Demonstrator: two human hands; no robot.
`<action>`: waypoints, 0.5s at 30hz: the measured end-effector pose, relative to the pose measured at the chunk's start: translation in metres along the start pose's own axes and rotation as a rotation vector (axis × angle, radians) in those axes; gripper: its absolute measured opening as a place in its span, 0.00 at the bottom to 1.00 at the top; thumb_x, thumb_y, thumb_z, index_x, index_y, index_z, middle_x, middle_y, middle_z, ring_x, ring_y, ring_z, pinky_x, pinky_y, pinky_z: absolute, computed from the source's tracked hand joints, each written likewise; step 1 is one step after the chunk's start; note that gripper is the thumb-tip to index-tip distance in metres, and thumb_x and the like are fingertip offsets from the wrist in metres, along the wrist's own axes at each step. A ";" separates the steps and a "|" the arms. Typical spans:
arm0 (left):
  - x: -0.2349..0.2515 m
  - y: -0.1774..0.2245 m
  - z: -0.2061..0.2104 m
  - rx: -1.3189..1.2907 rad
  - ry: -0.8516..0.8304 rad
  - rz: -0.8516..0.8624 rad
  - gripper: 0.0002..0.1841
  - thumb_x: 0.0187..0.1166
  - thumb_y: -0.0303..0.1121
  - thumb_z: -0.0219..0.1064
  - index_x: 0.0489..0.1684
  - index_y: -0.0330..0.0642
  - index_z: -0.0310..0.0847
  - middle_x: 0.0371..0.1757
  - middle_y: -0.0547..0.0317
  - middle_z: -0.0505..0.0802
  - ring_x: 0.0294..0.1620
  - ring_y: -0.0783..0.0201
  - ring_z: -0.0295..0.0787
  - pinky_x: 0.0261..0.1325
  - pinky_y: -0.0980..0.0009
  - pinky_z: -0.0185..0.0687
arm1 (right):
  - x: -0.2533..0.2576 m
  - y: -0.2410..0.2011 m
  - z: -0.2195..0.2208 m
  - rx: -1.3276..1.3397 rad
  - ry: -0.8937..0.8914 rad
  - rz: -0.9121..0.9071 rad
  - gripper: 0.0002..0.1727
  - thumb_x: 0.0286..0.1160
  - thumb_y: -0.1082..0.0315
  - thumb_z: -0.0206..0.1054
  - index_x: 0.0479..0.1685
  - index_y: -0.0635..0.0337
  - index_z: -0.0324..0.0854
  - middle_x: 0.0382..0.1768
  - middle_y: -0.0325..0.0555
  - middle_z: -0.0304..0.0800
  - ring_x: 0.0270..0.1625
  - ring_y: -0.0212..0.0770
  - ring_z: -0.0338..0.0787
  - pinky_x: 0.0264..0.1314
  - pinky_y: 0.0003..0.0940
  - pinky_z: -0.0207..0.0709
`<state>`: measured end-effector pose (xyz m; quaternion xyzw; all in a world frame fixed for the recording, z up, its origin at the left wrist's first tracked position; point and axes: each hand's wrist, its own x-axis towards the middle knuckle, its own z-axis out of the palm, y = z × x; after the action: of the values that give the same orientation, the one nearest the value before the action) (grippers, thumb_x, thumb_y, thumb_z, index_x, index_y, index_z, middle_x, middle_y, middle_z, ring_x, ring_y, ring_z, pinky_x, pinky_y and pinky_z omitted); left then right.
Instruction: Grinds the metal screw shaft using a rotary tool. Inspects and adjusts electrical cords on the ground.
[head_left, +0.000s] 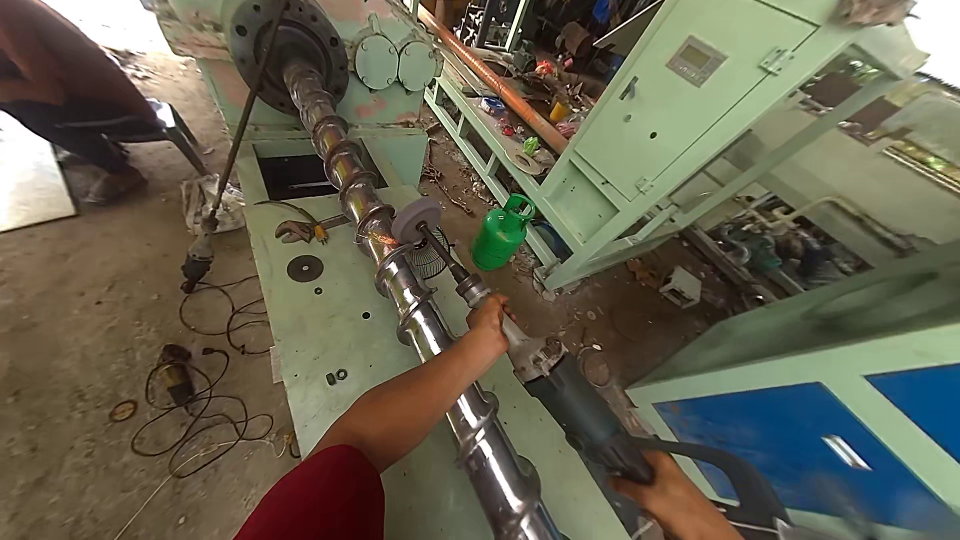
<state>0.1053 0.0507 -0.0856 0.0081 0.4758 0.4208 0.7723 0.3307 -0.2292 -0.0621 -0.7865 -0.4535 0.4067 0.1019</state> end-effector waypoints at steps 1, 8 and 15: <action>0.002 0.000 0.000 0.010 0.000 -0.001 0.07 0.77 0.29 0.67 0.43 0.40 0.73 0.28 0.54 0.80 0.22 0.61 0.78 0.25 0.65 0.81 | 0.001 0.000 0.001 0.021 -0.010 0.002 0.18 0.53 0.54 0.83 0.36 0.55 0.90 0.24 0.43 0.91 0.21 0.40 0.88 0.29 0.45 0.85; -0.011 0.004 -0.004 -0.036 -0.014 -0.006 0.08 0.77 0.29 0.68 0.43 0.40 0.73 0.27 0.55 0.79 0.21 0.60 0.78 0.25 0.65 0.81 | -0.014 -0.010 -0.005 -0.043 0.012 -0.006 0.19 0.53 0.52 0.83 0.37 0.55 0.90 0.24 0.42 0.90 0.23 0.40 0.87 0.30 0.46 0.84; -0.040 0.012 -0.021 -0.101 -0.067 -0.001 0.06 0.78 0.29 0.66 0.41 0.42 0.72 0.24 0.57 0.78 0.19 0.61 0.78 0.26 0.65 0.83 | -0.039 -0.029 -0.010 -0.187 0.024 -0.043 0.19 0.56 0.53 0.82 0.39 0.57 0.90 0.30 0.46 0.91 0.33 0.43 0.91 0.41 0.53 0.84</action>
<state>0.0748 0.0241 -0.0633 -0.0170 0.4276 0.4436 0.7875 0.3099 -0.2418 -0.0189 -0.7875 -0.5052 0.3507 0.0422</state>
